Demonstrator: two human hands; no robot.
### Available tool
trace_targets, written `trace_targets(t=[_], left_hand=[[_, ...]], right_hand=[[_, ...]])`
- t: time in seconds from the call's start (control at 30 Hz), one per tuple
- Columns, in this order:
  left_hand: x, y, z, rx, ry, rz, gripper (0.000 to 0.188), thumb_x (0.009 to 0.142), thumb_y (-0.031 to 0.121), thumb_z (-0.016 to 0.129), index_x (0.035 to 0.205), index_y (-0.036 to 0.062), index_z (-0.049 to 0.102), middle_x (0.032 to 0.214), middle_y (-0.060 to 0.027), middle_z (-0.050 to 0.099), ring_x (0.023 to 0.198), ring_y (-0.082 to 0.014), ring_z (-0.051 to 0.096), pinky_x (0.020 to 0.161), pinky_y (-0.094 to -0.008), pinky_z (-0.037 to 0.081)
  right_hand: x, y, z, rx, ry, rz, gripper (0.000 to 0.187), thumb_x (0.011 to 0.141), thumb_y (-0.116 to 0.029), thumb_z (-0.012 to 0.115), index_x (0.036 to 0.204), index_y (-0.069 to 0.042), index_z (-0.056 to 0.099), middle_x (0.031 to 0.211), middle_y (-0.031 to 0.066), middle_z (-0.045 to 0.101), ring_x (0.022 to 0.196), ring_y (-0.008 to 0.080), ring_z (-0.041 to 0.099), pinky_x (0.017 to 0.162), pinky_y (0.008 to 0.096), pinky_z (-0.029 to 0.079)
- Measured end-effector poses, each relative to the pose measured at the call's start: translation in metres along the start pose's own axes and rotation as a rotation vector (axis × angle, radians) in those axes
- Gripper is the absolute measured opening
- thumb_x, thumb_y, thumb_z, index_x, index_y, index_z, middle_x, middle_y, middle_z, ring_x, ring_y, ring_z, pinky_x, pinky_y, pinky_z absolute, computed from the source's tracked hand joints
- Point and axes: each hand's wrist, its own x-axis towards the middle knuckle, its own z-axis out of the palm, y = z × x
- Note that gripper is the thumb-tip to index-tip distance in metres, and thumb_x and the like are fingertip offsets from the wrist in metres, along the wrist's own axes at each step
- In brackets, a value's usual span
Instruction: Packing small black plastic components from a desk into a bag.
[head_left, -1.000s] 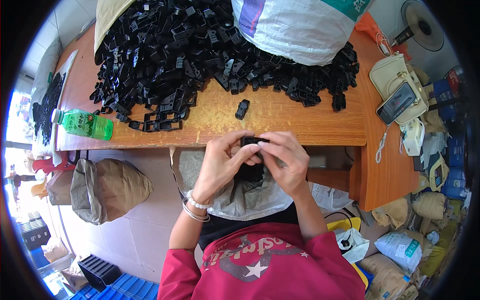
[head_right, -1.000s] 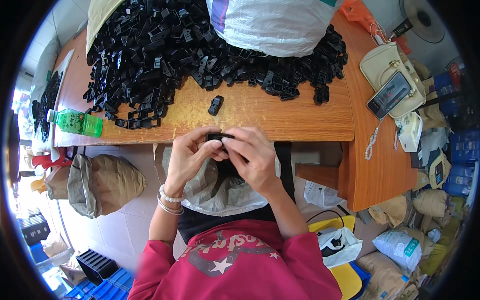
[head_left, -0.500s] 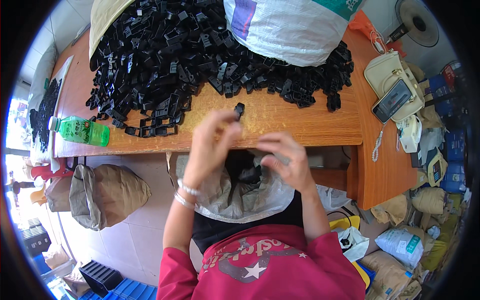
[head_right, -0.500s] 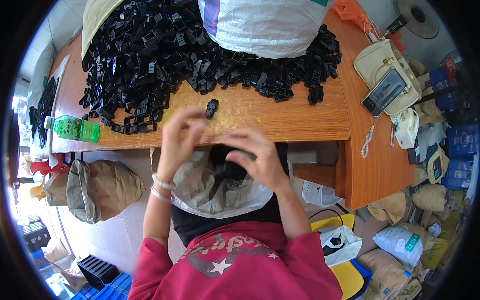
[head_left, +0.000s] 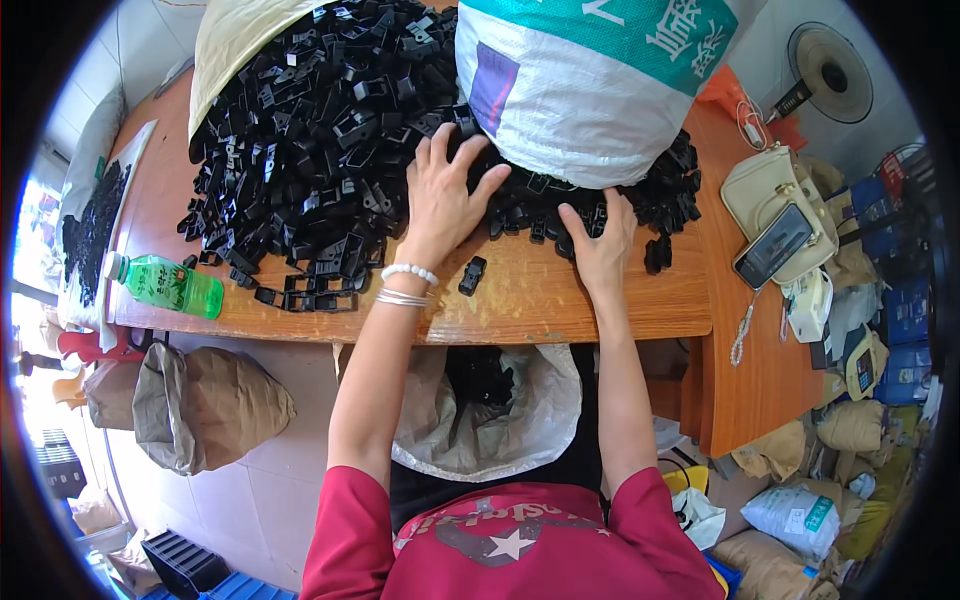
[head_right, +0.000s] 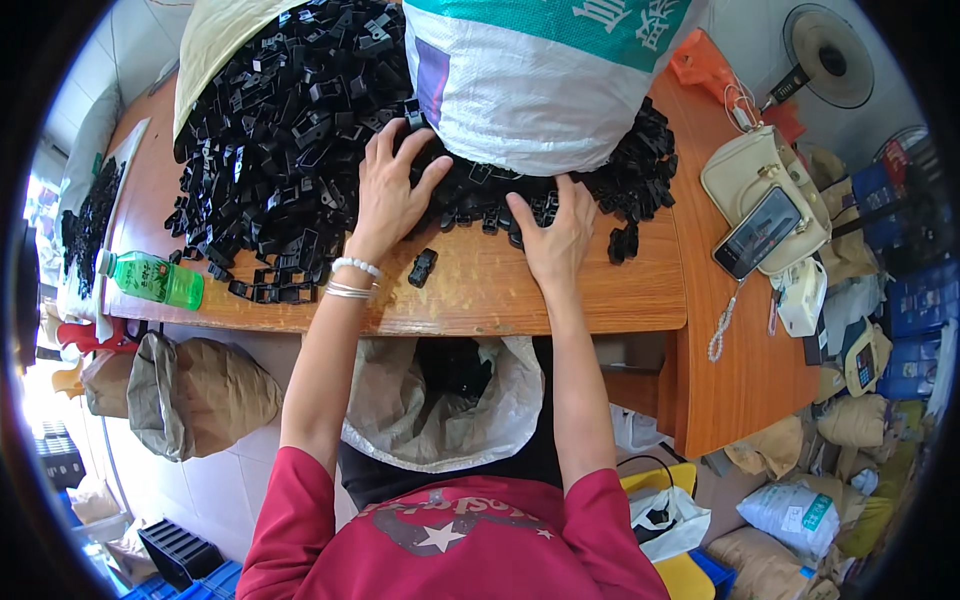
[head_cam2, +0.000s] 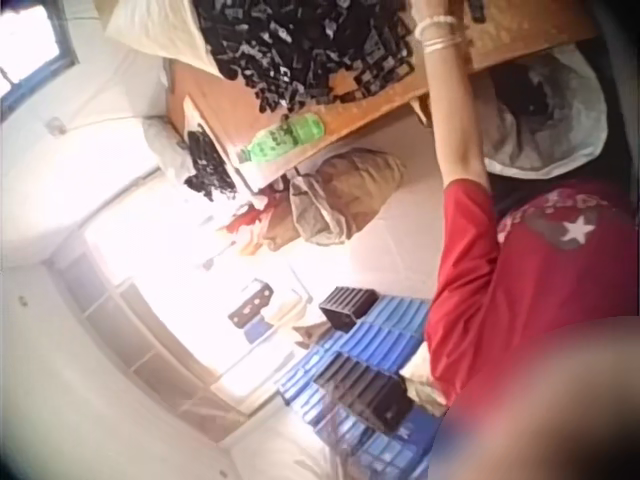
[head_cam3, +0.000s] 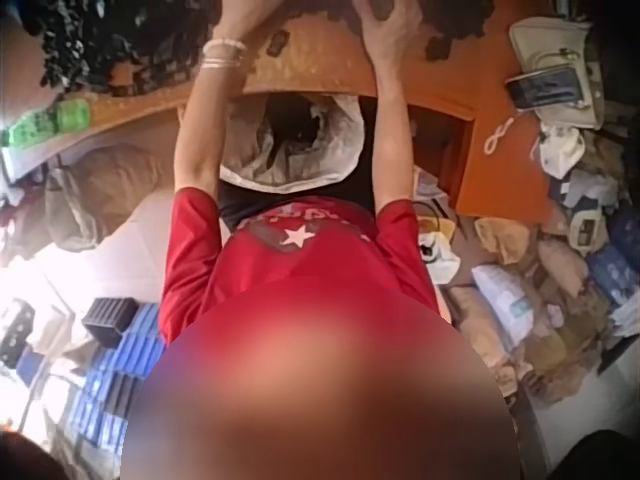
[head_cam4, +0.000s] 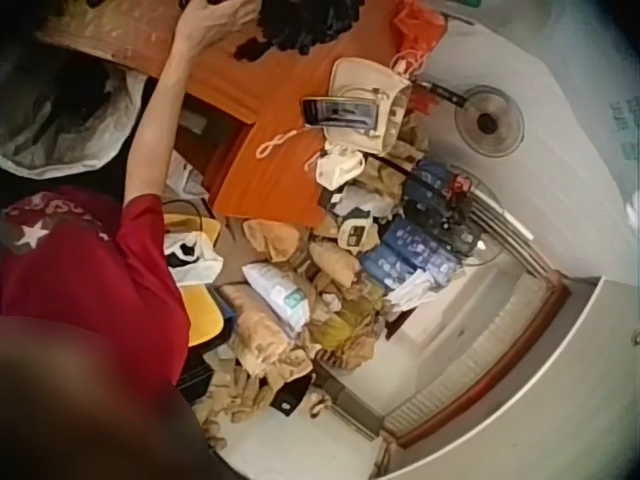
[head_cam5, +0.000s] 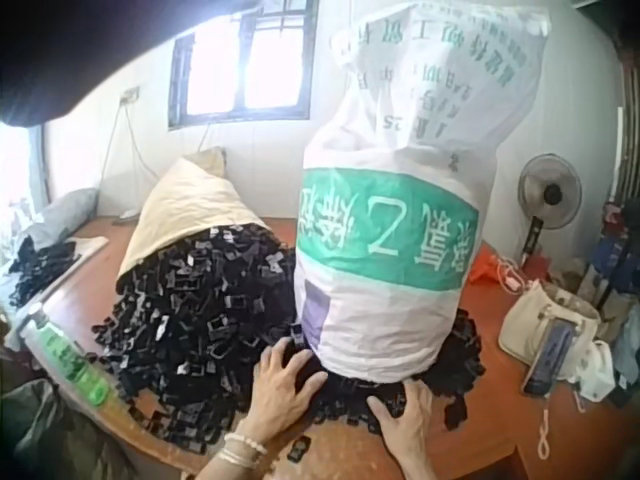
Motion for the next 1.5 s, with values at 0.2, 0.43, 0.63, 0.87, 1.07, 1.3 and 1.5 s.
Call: trace_targets(t=[0.2,0.43,0.63,0.87,1.07,1.3,1.5], left_hand=[[-0.027,0.014,0.002,0.125,0.002,0.059,0.049,0.082,0.051,0.066,0.114,0.0143,0.064,0.131,-0.0168,0.048,0.113,-0.0363,0.045,0.094,-0.0486,0.036],[-0.046,0.015,-0.007,0.112,0.02,0.071,0.045,0.082,0.044,0.067,0.113,0.0119,0.065,0.128,-0.0132,0.054,0.105,-0.0338,0.05,0.091,-0.0464,0.038],[-0.062,0.021,-0.017,0.033,0.015,0.076,0.038,0.084,0.027,0.069,0.117,0.0089,0.063,0.121,-0.0118,0.06,0.101,-0.0309,0.054,0.091,-0.0423,0.039],[-0.057,0.02,-0.045,-0.122,-0.027,0.046,0.057,0.082,-0.006,0.054,0.136,0.0106,0.047,0.128,-0.0217,0.052,0.099,-0.037,0.06,0.082,-0.0404,0.052],[-0.05,0.005,-0.062,-0.4,0.081,-0.046,0.049,0.083,-0.013,0.047,0.129,0.0031,0.052,0.116,-0.0188,0.059,0.091,-0.0264,0.068,0.076,-0.0345,0.055],[-0.047,-0.002,-0.071,-0.134,-0.003,-0.12,0.014,0.082,0.005,0.064,0.094,0.0005,0.065,0.097,-0.0116,0.06,0.079,-0.028,0.063,0.07,-0.0336,0.052],[-0.043,-0.008,-0.061,0.202,-0.179,0.039,0.029,0.076,0.006,0.066,0.104,0.0009,0.062,0.096,-0.0113,0.058,0.093,-0.0288,0.056,0.077,-0.0374,0.05]], right_hand=[[-0.016,-0.02,0.008,0.044,-0.012,-0.078,0.06,0.079,-0.043,0.074,0.122,-0.004,0.056,0.122,0.0237,0.051,0.117,0.0389,0.044,0.098,0.0483,0.037],[-0.036,-0.043,0.015,0.105,0.004,-0.107,0.057,0.082,-0.037,0.072,0.126,-0.005,0.055,0.127,0.0232,0.05,0.121,0.0408,0.043,0.102,0.0497,0.034],[-0.041,-0.04,0.01,0.13,-0.026,-0.135,0.058,0.084,-0.034,0.07,0.13,-0.003,0.053,0.127,0.0226,0.051,0.123,0.0404,0.043,0.104,0.0489,0.034],[-0.045,-0.04,0.002,0.133,0.024,-0.12,0.044,0.091,-0.025,0.063,0.125,0.002,0.055,0.125,0.0232,0.052,0.121,0.0388,0.045,0.103,0.0464,0.035],[-0.06,-0.041,-0.01,0.124,-0.012,-0.105,0.042,0.096,-0.021,0.054,0.13,0.004,0.05,0.132,0.0261,0.047,0.126,0.0412,0.041,0.105,0.0474,0.033],[-0.073,-0.04,-0.017,0.117,0.032,-0.188,0.037,0.099,-0.014,0.045,0.13,0.006,0.05,0.134,0.0229,0.048,0.128,0.038,0.042,0.107,0.0447,0.032],[-0.091,-0.036,-0.025,0.121,0.109,-0.286,0.036,0.083,0.007,0.046,0.116,0.005,0.06,0.126,0.0212,0.053,0.12,0.0373,0.048,0.102,0.0461,0.035]])
